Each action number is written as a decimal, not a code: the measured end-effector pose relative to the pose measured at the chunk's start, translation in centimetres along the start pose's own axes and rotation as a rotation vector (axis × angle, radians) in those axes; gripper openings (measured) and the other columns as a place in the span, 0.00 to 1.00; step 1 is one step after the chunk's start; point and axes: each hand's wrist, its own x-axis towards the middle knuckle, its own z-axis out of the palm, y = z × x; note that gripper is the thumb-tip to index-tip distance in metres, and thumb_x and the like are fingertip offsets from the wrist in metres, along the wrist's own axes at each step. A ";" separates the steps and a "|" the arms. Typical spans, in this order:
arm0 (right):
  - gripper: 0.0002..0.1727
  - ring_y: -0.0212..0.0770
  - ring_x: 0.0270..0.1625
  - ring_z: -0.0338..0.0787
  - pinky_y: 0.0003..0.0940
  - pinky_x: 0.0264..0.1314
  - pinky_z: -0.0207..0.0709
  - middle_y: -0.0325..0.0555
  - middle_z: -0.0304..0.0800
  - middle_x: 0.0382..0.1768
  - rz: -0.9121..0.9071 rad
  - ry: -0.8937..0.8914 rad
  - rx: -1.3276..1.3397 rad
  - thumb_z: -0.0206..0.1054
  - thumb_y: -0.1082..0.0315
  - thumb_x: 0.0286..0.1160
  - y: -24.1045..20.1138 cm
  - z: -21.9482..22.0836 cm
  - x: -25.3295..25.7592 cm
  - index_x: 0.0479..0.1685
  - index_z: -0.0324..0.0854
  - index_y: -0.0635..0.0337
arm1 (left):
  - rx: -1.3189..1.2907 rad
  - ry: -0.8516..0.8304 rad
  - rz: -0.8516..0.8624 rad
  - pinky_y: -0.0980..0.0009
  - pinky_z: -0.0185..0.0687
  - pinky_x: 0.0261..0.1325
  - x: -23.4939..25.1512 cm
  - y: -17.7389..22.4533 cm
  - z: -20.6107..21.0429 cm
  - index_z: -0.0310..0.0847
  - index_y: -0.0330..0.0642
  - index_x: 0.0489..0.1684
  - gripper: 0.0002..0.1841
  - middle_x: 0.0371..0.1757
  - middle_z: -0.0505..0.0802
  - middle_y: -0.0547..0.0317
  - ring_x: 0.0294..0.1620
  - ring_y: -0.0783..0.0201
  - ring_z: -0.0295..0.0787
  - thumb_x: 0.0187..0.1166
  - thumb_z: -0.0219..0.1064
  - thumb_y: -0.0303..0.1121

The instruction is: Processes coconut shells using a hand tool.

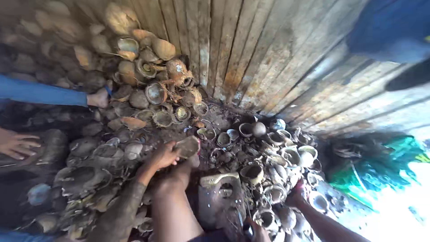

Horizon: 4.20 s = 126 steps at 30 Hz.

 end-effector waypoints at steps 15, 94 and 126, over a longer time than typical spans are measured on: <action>0.13 0.37 0.17 0.80 0.35 0.20 0.79 0.44 0.83 0.21 0.020 0.634 1.031 0.79 0.70 0.61 5.3 3.4 0.7 0.39 0.81 0.65 | 0.325 0.077 0.049 0.40 0.81 0.68 -6.7 4.1 23.8 0.55 0.36 0.90 0.42 0.63 0.89 0.34 0.63 0.38 0.88 0.79 0.70 0.47; 0.21 0.36 0.28 0.79 0.38 0.34 0.78 0.42 0.81 0.29 0.115 0.173 0.578 0.83 0.67 0.50 4.7 -5.0 12.2 0.43 0.81 0.60 | 0.605 -0.058 0.065 0.48 0.61 0.87 -4.9 5.2 26.6 0.68 0.38 0.86 0.52 0.85 0.71 0.38 0.85 0.38 0.65 0.58 0.84 0.56; 0.18 0.37 0.28 0.82 0.36 0.33 0.81 0.48 0.83 0.29 0.085 0.586 0.981 0.79 0.79 0.57 3.1 4.0 4.9 0.47 0.79 0.69 | 0.671 -0.051 0.294 0.39 0.58 0.85 -7.2 3.4 24.9 0.70 0.54 0.87 0.39 0.87 0.69 0.42 0.86 0.36 0.61 0.68 0.76 0.34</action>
